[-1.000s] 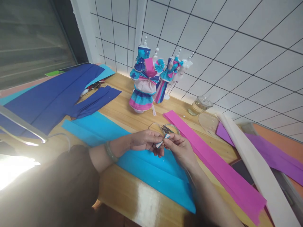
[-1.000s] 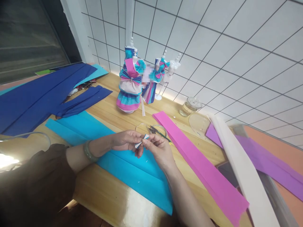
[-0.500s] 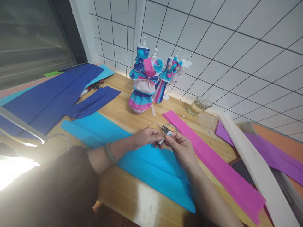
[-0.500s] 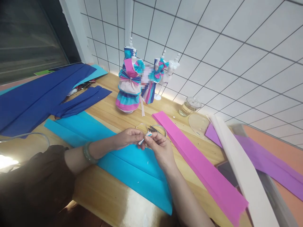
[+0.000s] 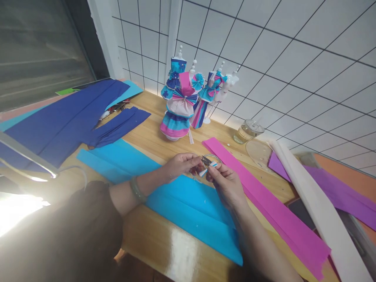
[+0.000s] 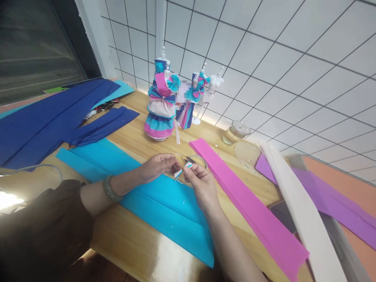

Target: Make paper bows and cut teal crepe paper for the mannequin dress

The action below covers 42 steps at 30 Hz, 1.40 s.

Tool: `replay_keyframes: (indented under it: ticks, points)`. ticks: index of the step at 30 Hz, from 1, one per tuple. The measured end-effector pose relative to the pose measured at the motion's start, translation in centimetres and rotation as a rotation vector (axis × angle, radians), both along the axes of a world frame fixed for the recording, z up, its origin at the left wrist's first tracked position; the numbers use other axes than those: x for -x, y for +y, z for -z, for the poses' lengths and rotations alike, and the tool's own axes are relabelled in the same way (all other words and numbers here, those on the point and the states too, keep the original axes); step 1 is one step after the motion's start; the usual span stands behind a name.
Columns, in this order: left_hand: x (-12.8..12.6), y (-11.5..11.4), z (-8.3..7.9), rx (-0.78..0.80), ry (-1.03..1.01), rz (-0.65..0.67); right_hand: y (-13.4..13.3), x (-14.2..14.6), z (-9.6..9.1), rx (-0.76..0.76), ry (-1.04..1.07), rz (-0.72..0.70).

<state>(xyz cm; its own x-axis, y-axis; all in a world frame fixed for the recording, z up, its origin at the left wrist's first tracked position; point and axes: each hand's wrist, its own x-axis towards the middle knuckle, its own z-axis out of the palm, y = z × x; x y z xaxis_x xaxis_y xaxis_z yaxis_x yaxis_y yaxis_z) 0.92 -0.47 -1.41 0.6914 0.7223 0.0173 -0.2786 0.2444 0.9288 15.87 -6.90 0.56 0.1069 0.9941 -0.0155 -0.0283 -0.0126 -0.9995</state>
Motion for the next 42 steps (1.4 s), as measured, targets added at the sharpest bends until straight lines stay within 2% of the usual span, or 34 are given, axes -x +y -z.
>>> replay_keyframes:
  ticks: [4,9,13,18,25,30,37,42]
  points:
    - [-0.2,-0.4,-0.1,-0.126,0.055,-0.046,0.2,-0.2,0.4,0.023,-0.056,0.063]
    - [-0.6,-0.6,0.8,-0.261,0.163,-0.145,0.3,-0.1,0.7,0.023,-0.114,0.075]
    - [-0.6,-0.4,1.1,-0.287,0.201,-0.184,0.3,0.0,0.4,0.066,-0.056,0.001]
    - [-0.4,0.0,1.0,-0.24,0.186,-0.216,0.3,-0.1,-0.2,0.148,0.104,-0.05]
    - [-0.3,0.2,0.6,-0.019,0.115,-0.095,0.3,-0.2,-0.1,0.11,0.048,-0.006]
    - [-0.2,0.3,0.8,0.06,0.091,-0.02,0.2,-0.1,-0.2,0.066,0.066,-0.019]
    - [-0.2,0.1,0.6,0.046,0.081,0.033,0.2,-0.3,0.5,0.027,0.02,0.004]
    - [-0.3,-0.2,0.3,-0.038,0.141,0.036,0.2,-0.2,0.3,0.002,-0.065,0.019]
